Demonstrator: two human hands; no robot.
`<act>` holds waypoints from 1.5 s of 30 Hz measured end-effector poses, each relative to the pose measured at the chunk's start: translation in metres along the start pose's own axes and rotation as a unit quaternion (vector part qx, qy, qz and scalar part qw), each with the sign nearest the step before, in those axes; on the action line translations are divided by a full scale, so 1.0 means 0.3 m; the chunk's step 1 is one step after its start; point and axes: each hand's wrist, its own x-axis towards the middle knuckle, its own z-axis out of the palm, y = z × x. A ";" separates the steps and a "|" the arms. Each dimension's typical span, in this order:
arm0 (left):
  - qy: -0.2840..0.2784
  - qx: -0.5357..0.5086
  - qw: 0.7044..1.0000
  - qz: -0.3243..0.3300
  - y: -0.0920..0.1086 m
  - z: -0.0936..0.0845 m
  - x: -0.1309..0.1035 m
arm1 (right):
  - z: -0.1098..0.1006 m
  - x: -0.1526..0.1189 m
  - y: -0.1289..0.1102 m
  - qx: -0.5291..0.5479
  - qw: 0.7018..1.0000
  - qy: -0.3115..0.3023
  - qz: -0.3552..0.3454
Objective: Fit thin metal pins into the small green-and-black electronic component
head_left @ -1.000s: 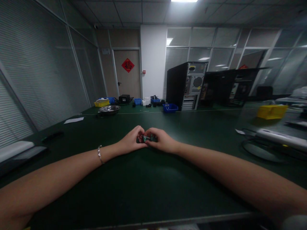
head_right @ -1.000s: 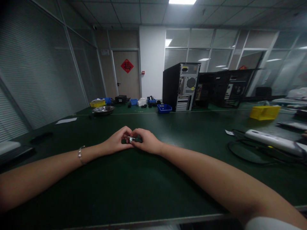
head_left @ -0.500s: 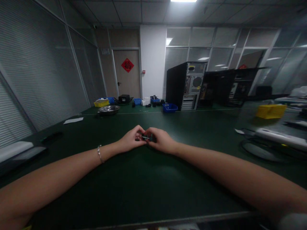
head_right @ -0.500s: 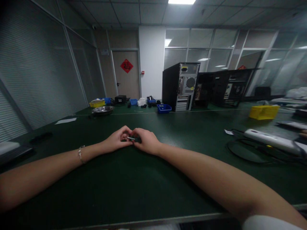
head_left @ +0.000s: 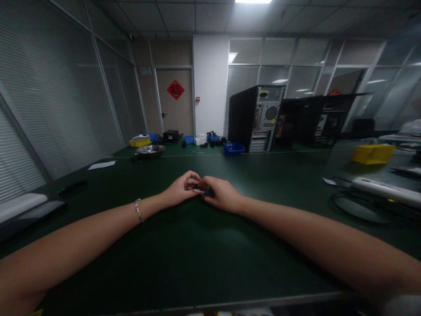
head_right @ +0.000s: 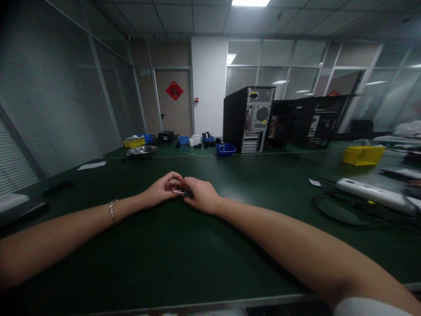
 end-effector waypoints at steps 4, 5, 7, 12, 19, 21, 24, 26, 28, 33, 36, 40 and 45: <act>-0.007 -0.016 1.000 -0.007 0.007 0.003 0.000 | 0.002 -0.002 0.005 0.003 1.000 0.005 -0.010; -0.007 -0.020 1.000 -0.008 0.008 0.003 -0.001 | 0.002 -0.002 0.006 0.007 1.000 0.006 -0.010; -0.006 -0.026 1.000 -0.009 0.009 0.002 -0.001 | 0.001 -0.003 0.009 0.020 1.000 0.010 -0.011; 0.003 -0.007 1.000 -0.021 0.016 -0.001 -0.002 | 0.004 0.002 0.016 0.048 0.999 0.025 -0.005; -0.002 0.012 1.000 -0.024 0.025 -0.003 -0.003 | 0.013 0.006 0.029 0.062 0.997 0.035 0.011; -0.009 0.017 1.000 -0.024 0.025 -0.003 -0.003 | 0.015 0.006 0.033 0.065 0.997 0.035 0.011; -0.012 0.015 1.000 -0.022 0.022 -0.002 -0.003 | 0.015 0.008 0.036 0.067 0.997 0.038 0.013; -0.009 0.006 1.000 -0.022 0.021 0.001 -0.004 | 0.012 0.008 0.034 0.070 0.997 0.040 0.016; -0.004 0.009 1.000 -0.026 0.024 0.004 -0.005 | 0.007 0.007 0.030 0.075 0.996 0.040 0.019; 0.003 0.033 0.999 -0.019 0.039 0.008 -0.010 | -0.005 0.004 0.016 0.076 0.996 0.034 0.017; 0.001 0.027 0.999 -0.022 0.030 0.005 -0.008 | -0.007 0.004 0.017 0.070 0.997 0.031 0.020; 0.007 0.006 1.000 -0.020 -0.004 -0.003 0.001 | -0.011 0.005 0.027 0.056 0.997 0.038 0.023; 0.042 0.036 0.998 -0.016 -0.022 -0.014 0.006 | -0.015 0.006 0.045 0.013 0.999 0.038 0.025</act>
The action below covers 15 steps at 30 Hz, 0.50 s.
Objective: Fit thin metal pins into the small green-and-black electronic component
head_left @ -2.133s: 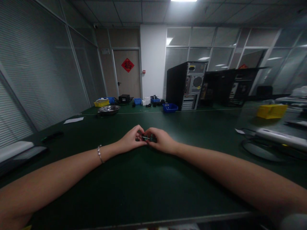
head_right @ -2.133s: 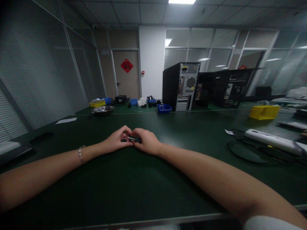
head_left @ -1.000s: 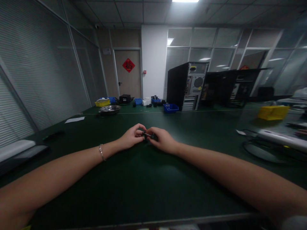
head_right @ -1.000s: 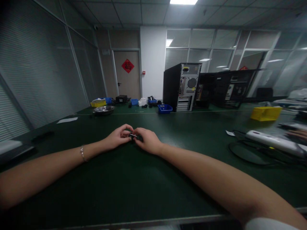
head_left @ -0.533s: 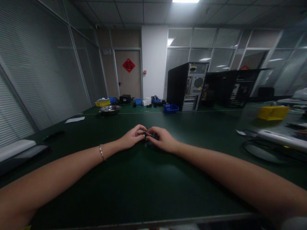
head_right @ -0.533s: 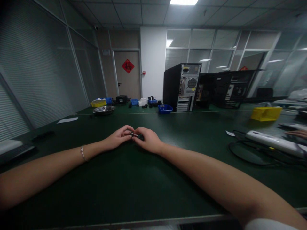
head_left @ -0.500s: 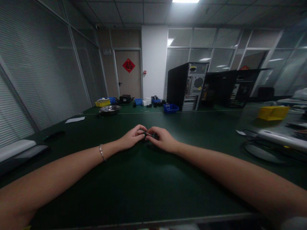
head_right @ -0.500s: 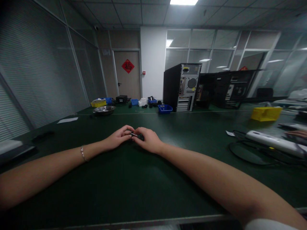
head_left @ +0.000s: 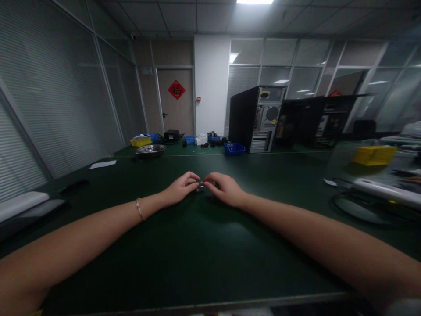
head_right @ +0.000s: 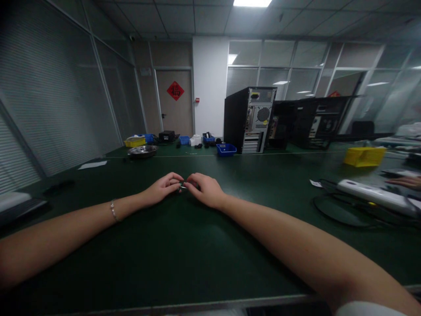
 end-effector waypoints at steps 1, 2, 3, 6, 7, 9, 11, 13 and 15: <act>0.006 0.014 1.000 0.005 0.002 -0.002 0.000 | 0.000 0.001 0.003 -0.008 1.000 0.001 0.001; 0.009 0.029 1.000 0.011 0.005 -0.004 0.000 | 0.001 0.001 0.005 -0.017 1.000 0.001 0.003; 0.011 0.044 0.999 0.015 0.008 -0.006 -0.001 | 0.001 0.002 0.007 -0.025 1.000 0.001 0.007; 0.016 0.080 0.997 0.017 0.013 -0.011 -0.002 | 0.003 0.004 0.011 -0.043 0.999 -0.013 0.022; 0.016 0.084 0.996 0.016 0.014 -0.012 -0.002 | 0.003 0.004 0.013 -0.046 0.998 -0.019 0.026; 0.019 0.080 0.996 0.017 0.015 -0.011 -0.003 | 0.004 0.005 0.016 -0.050 0.998 -0.024 0.032; 0.021 0.070 0.997 0.017 0.019 -0.008 -0.004 | 0.005 0.005 0.018 -0.053 0.998 -0.022 0.033; 0.021 0.064 0.998 0.018 0.026 -0.004 -0.007 | 0.005 0.006 0.019 -0.053 0.998 -0.020 0.032; 0.018 0.067 0.997 0.022 0.036 -0.001 -0.011 | 0.005 0.006 0.019 -0.051 0.998 -0.020 0.034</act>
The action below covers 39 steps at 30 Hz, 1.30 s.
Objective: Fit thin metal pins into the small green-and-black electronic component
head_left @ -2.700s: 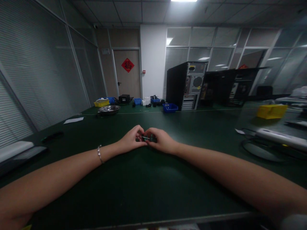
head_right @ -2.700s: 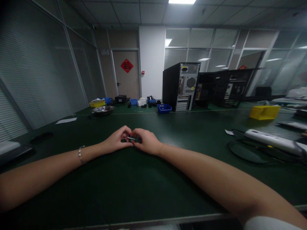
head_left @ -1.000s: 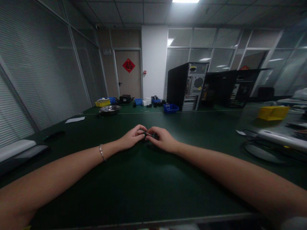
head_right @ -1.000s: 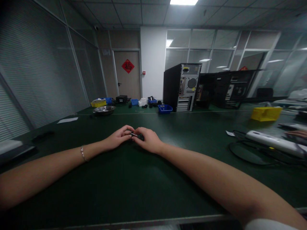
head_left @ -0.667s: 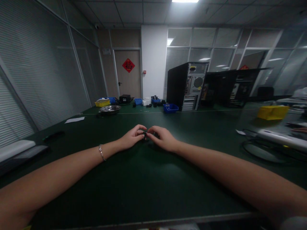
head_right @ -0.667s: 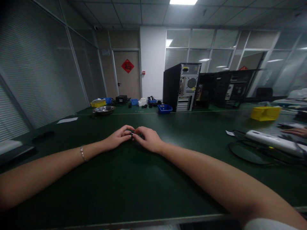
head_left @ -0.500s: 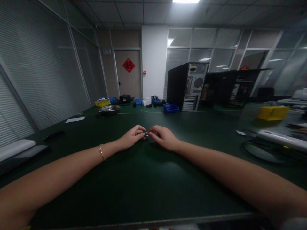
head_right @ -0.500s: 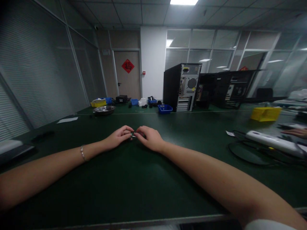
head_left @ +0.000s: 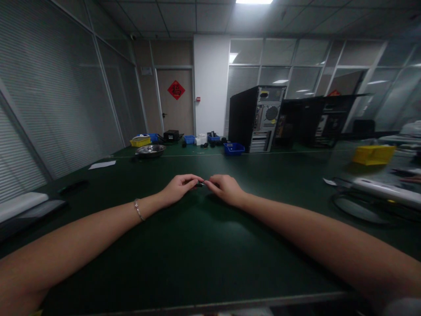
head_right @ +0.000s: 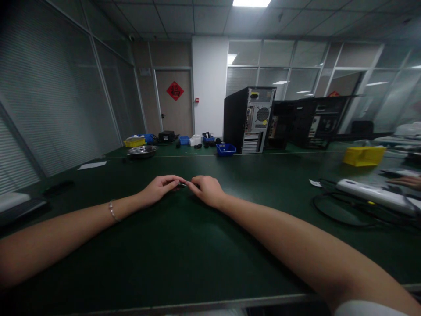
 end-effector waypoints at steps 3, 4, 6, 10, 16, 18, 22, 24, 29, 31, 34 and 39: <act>-0.010 0.027 1.000 0.009 0.011 -0.002 -0.005 | -0.001 0.000 -0.002 0.001 1.000 0.001 0.005; -0.012 0.038 0.999 0.010 0.012 -0.003 -0.006 | -0.001 -0.001 -0.003 0.001 1.000 0.002 0.007; -0.017 0.053 0.998 0.012 0.010 -0.007 -0.006 | 0.000 -0.001 -0.003 0.000 1.000 0.003 0.008; -0.018 0.067 0.997 0.034 0.001 -0.012 -0.005 | 0.001 0.000 -0.002 0.000 1.000 -0.006 -0.003; 0.001 0.087 0.995 0.058 0.008 -0.008 -0.008 | 0.001 0.002 -0.004 -0.011 1.000 -0.017 0.004; 0.008 0.095 0.994 0.061 0.011 -0.006 -0.009 | 0.002 0.001 -0.004 -0.011 1.000 -0.014 0.005; 0.006 0.113 0.991 0.068 0.016 -0.007 -0.011 | 0.003 0.000 -0.002 -0.011 1.000 -0.014 0.002; 0.004 0.117 0.990 0.075 0.016 -0.008 -0.012 | 0.001 -0.001 0.001 -0.009 1.000 -0.019 -0.002; -0.005 0.093 0.993 0.070 0.007 -0.010 -0.011 | -0.010 -0.005 0.005 0.022 0.999 -0.032 -0.028; -0.010 0.068 0.996 0.064 -0.001 -0.009 -0.009 | -0.015 -0.008 0.004 0.032 0.998 -0.034 -0.044; -0.019 0.029 0.998 0.056 -0.012 -0.008 -0.005 | -0.021 -0.010 0.002 0.039 0.997 -0.036 -0.061; -0.032 -0.015 0.999 0.041 -0.012 -0.008 -0.004 | -0.015 -0.009 0.011 0.037 0.996 -0.032 -0.068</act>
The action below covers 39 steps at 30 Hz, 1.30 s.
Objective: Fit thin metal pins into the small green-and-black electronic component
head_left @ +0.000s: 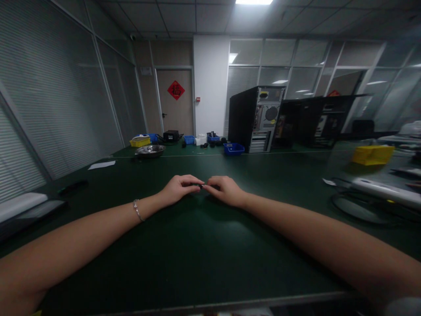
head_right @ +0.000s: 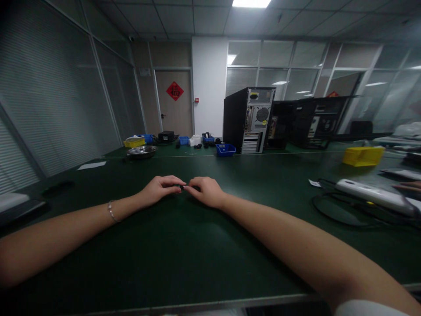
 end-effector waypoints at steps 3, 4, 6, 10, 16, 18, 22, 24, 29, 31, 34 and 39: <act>-0.008 -0.013 1.000 -0.021 0.008 0.000 0.000 | 0.007 0.001 0.007 -0.003 1.000 0.004 -0.005; -0.009 -0.014 1.000 -0.025 0.009 0.000 0.000 | 0.009 0.001 0.007 -0.004 1.000 0.005 -0.004; -0.007 -0.019 1.000 -0.024 0.009 -0.001 0.001 | 0.010 0.000 0.007 -0.007 1.000 0.007 -0.002; -0.017 -0.033 0.999 -0.029 0.002 -0.002 0.001 | 0.005 -0.001 0.001 -0.003 1.000 -0.001 -0.010; -0.023 -0.034 0.999 -0.023 -0.003 -0.003 0.002 | 0.003 0.001 -0.003 0.002 1.000 0.002 -0.008; -0.004 -0.011 1.000 -0.004 -0.003 -0.005 0.003 | 0.004 0.002 -0.003 0.006 1.000 0.008 0.002; 0.041 0.028 0.999 0.006 -0.004 -0.006 0.005 | 0.008 0.002 0.001 0.012 0.999 0.019 0.022; 0.043 0.014 0.999 -0.017 -0.004 -0.003 0.005 | 0.010 0.002 0.004 0.012 0.999 0.025 0.026; 0.054 -0.059 0.996 -0.041 -0.008 0.003 0.008 | 0.015 0.003 0.006 0.010 0.999 0.030 0.024; 0.054 -0.059 0.996 -0.048 -0.014 0.002 0.009 | 0.016 0.004 0.005 0.009 0.999 0.028 0.023; 0.045 -0.062 0.996 -0.055 -0.023 -0.001 0.010 | 0.017 0.005 0.004 0.007 0.999 0.025 0.020; 0.052 -0.057 0.995 -0.062 -0.037 -0.003 0.012 | 0.014 0.004 0.001 0.006 1.000 0.020 0.016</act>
